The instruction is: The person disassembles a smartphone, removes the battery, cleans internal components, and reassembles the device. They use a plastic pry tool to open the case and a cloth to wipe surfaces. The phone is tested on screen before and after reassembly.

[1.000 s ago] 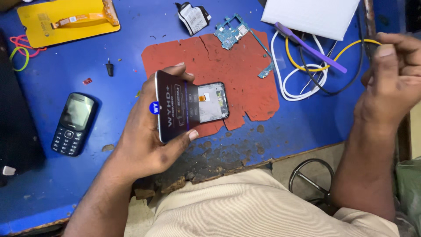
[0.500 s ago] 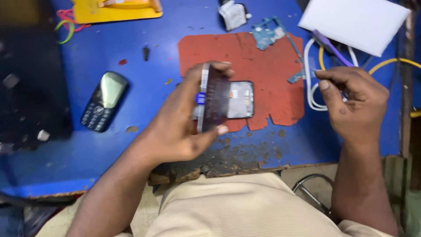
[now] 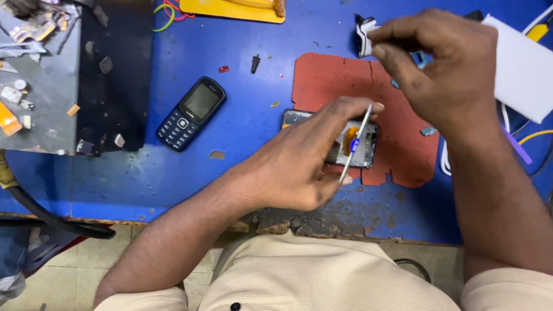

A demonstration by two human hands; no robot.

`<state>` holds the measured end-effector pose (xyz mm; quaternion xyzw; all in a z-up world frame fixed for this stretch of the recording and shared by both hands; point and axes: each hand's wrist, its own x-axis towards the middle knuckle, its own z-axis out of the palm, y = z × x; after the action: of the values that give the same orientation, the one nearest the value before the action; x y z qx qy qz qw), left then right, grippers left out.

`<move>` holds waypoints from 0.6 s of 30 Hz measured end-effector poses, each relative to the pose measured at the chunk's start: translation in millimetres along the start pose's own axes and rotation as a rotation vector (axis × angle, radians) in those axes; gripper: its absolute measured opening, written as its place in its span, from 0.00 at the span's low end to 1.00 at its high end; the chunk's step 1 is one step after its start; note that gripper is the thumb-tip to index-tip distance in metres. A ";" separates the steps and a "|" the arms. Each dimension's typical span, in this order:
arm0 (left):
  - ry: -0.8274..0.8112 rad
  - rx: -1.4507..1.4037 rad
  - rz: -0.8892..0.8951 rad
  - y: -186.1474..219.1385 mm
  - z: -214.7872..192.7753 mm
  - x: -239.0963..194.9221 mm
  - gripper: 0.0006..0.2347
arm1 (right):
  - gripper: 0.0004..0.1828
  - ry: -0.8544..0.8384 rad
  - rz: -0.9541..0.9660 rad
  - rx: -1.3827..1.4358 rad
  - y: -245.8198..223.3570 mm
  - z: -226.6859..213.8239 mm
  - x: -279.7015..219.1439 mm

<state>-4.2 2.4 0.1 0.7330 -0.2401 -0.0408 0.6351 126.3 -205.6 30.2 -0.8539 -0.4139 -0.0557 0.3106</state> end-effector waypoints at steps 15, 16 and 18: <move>0.027 0.021 0.012 1.0 -0.9 -4.3 0.37 | 0.07 -0.285 0.073 0.232 6.0 54.1 80.7; 0.015 0.013 -0.004 1.0 -0.8 -4.5 0.37 | 0.08 -0.313 0.037 0.203 5.8 55.1 81.3; 0.005 0.012 -0.012 0.9 -0.7 -4.2 0.38 | 0.08 -0.346 0.023 0.180 8.1 56.1 79.5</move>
<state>-7.9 4.7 0.1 0.7385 -0.2345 -0.0414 0.6309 175.0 -123.6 9.4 -0.8242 -0.4547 0.1329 0.3103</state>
